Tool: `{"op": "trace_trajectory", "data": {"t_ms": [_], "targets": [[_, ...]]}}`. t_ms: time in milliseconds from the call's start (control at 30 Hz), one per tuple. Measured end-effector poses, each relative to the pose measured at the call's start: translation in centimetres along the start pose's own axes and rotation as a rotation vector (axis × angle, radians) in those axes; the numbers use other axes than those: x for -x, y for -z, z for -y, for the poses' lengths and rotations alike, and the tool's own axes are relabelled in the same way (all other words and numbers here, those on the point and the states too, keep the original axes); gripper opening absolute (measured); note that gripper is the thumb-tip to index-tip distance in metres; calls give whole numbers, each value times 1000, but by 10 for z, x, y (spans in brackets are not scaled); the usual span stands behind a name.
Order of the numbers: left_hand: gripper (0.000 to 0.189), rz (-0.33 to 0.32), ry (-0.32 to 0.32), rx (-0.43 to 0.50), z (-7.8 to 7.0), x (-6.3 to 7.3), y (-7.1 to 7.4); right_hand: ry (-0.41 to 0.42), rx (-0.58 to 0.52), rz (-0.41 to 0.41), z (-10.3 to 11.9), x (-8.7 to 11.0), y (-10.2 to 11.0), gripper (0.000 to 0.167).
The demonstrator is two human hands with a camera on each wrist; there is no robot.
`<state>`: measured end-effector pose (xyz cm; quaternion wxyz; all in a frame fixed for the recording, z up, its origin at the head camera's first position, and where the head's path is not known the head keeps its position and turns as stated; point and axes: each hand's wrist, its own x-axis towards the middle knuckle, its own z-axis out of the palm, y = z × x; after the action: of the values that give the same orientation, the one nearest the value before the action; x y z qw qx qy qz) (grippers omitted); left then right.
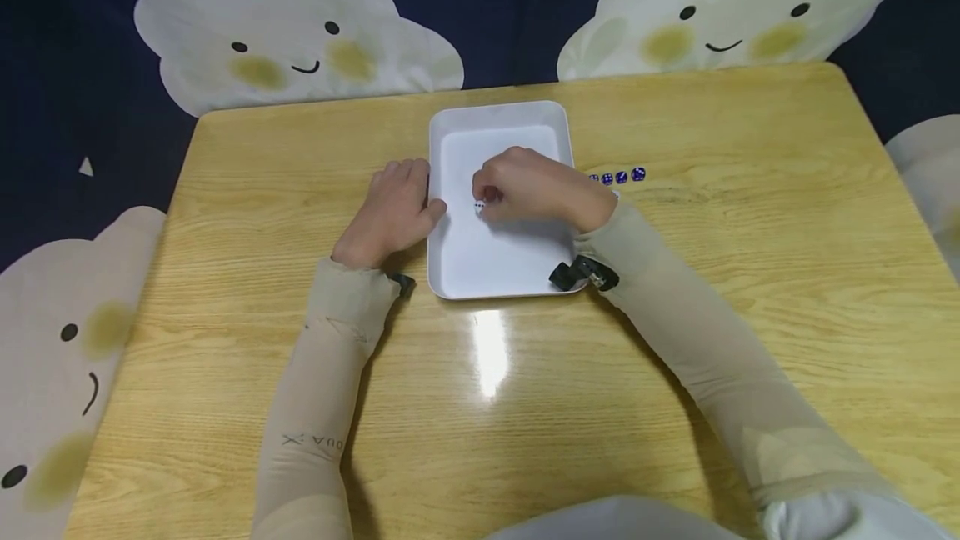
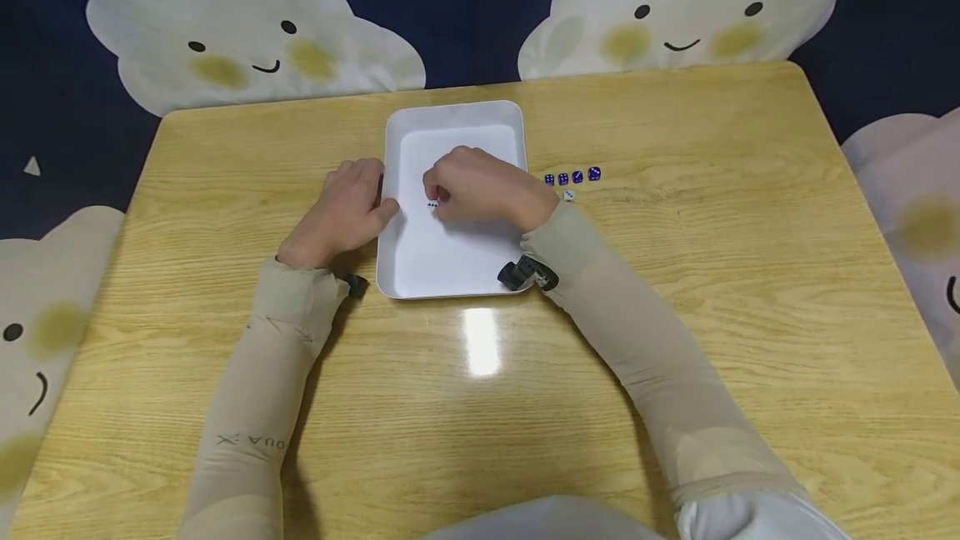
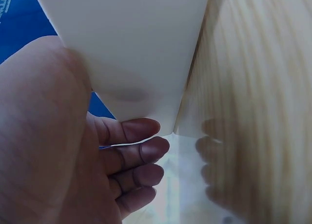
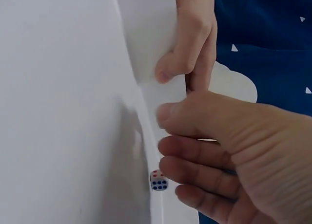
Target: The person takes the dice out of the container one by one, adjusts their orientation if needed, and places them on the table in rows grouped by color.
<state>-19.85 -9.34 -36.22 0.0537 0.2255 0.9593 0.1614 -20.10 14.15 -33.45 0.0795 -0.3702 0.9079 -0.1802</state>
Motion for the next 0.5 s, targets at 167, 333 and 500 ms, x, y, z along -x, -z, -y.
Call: {"op": "trace_trajectory", "data": {"t_ms": [167,333,500], "targets": [[35,13,1,0,-2,0,0,-2,8,-34,-2,8,9,14],[36,15,2,11,-4,1,2,4,15,-67,2,17,17,14],[35,13,-2,8,-4,2,1,30,38,-80,7,23,28,12]]}}
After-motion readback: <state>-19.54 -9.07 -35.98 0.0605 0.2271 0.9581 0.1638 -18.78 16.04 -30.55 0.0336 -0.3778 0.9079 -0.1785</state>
